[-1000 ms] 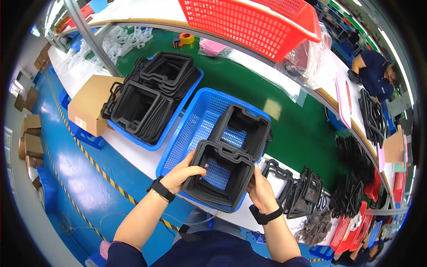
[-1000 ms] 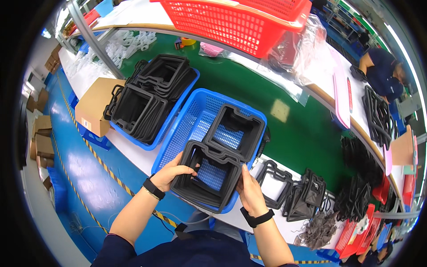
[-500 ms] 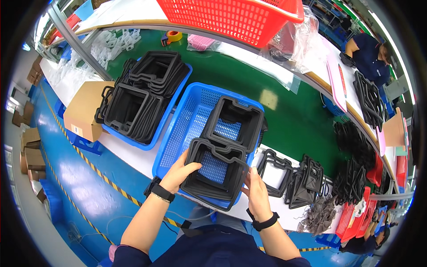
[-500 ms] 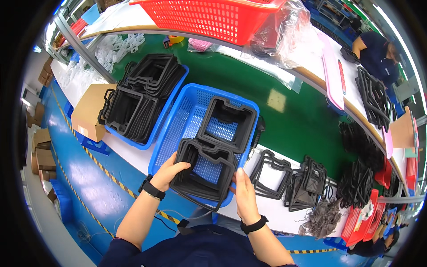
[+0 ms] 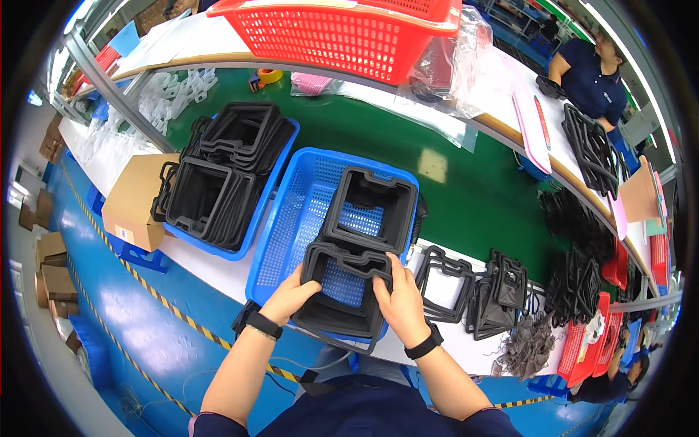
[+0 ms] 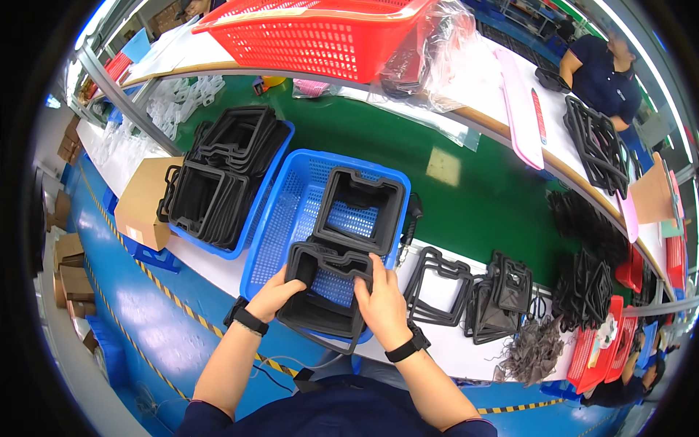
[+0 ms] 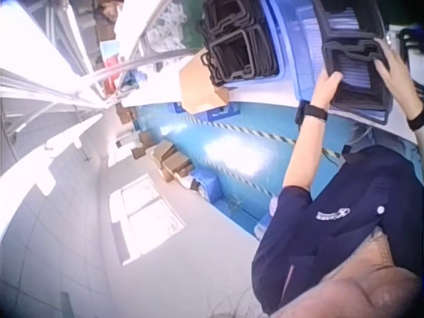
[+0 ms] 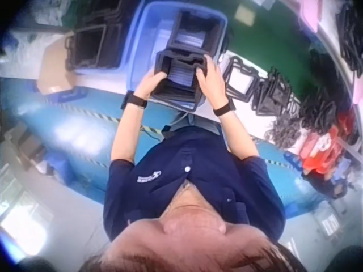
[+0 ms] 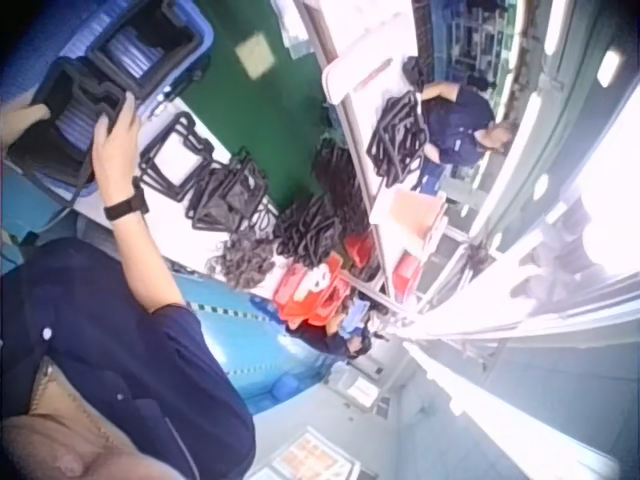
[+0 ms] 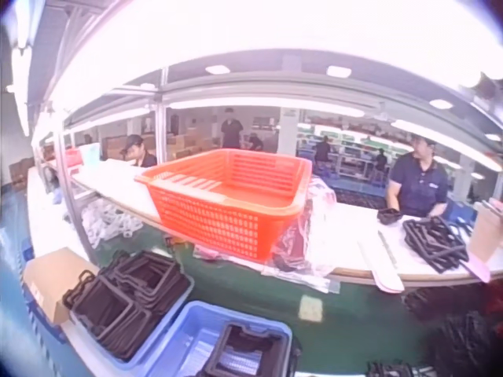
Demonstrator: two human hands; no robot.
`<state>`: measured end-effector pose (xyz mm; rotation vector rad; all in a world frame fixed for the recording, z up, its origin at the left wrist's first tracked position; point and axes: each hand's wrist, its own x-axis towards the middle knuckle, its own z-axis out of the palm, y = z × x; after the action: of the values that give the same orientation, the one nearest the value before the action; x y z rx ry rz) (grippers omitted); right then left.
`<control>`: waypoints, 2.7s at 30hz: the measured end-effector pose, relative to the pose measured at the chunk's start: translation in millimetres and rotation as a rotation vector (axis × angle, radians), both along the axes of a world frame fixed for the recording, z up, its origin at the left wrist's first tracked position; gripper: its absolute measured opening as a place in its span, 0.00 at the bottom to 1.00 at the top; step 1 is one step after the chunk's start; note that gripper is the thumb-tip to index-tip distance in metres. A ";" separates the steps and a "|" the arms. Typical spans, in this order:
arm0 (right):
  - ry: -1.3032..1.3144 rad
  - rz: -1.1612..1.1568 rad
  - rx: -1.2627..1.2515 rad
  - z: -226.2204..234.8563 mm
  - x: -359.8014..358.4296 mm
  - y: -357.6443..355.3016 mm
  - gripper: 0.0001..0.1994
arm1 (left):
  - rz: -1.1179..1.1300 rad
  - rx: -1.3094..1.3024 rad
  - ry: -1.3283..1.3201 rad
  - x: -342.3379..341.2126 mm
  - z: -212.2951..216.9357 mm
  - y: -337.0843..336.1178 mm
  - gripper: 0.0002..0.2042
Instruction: The recorder uses an air duster and a cleaning tool to clean and inspect black rubber seal components at a manufacturing workstation.
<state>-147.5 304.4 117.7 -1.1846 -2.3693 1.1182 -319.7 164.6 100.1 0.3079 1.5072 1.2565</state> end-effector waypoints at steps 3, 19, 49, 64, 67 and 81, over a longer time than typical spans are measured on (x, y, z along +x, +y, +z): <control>-0.072 -0.044 -0.031 -5.1 0.8 6.0 0.24 | -0.046 -0.027 0.023 0.5 -9.7 8.2 0.28; 0.317 0.007 0.409 27.0 -9.2 16.6 0.11 | 0.094 0.183 0.347 18.7 4.0 15.6 0.39; 0.154 -0.113 -0.275 -12.9 42.4 22.6 0.37 | 0.093 -0.044 -0.022 17.7 3.8 4.5 0.51; 0.475 -0.277 -1.261 -41.7 54.0 10.1 0.31 | 0.202 0.072 -0.123 -2.1 -15.8 -11.0 0.41; 0.482 -0.291 -1.171 -35.9 52.1 12.8 0.28 | 0.202 0.301 -0.257 -32.0 31.8 -15.1 0.39; 0.457 -0.205 -1.205 -44.7 50.5 21.9 0.30 | 0.396 -0.218 -0.199 -6.7 -110.3 45.2 0.34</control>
<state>-97.1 326.3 73.0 -1.1766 -1.0893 2.4968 -326.5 209.8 -10.2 -0.2646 1.5589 1.3654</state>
